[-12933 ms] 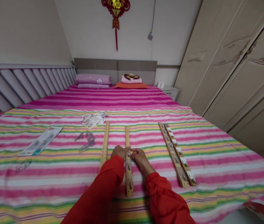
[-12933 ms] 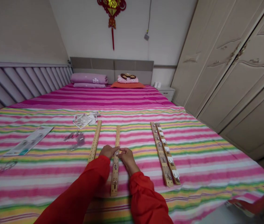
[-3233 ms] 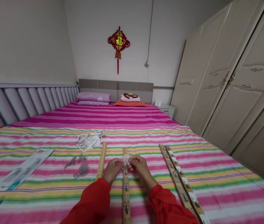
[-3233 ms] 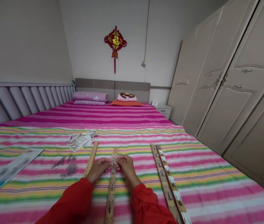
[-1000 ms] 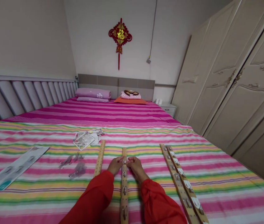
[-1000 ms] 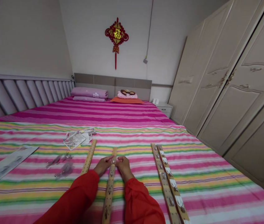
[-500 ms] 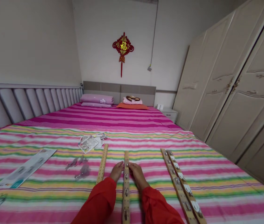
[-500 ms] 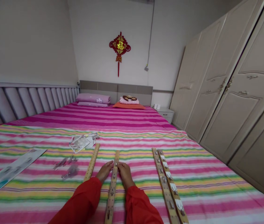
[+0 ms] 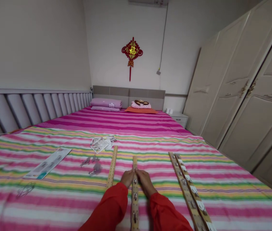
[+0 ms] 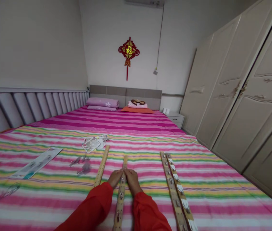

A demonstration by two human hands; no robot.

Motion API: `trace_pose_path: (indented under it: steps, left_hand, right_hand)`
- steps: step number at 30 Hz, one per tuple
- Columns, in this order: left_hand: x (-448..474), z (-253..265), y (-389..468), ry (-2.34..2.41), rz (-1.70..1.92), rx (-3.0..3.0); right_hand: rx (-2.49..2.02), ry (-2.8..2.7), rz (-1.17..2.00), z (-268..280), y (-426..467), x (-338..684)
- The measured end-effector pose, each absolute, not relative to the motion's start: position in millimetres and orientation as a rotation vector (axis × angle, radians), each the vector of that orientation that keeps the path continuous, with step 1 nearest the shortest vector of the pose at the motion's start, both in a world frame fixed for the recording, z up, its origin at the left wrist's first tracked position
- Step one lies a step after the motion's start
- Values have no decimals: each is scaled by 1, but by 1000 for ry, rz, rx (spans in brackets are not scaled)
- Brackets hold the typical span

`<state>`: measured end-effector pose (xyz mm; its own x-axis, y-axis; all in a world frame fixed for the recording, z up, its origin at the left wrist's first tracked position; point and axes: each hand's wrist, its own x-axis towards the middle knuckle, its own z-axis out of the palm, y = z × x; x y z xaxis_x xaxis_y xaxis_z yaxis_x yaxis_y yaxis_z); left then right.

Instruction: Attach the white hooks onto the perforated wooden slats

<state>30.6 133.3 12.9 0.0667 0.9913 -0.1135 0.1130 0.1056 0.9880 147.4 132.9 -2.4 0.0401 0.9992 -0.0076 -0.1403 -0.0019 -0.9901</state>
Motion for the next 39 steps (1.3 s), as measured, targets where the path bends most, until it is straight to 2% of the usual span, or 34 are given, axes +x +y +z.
trace_pose_path:
  steps: [9,13,17,21,24,27,30,39]
  left_hand:
    - [29,17,109,1293,1003,1166]
    - [0,31,98,1345,1027,1160]
    - [-65,46,92,1448,1324,1254]
    - [-131,54,96,1822,1506,1257]
    - [-155,61,101,2119,1382,1277]
    - [-157,68,103,2412,1068,1318]
    - [-151,71,105,2525,879,1313]
    - [-149,62,95,2397,1158,1196]
  right_hand:
    - [-1155,-1091,1258,7,104,146]
    - [-1181,-1100,1260,8,100,147]
    - [-1160,-1020,1256,8,98,148]
    - [-1121,-889,1244,8,95,150]
    - [-1102,-823,1264,8,95,152]
    - [-1091,-800,1276,6,96,153]
    - [-1086,-793,1283,5,97,153]
    - [-1089,-830,1246,5,95,154]
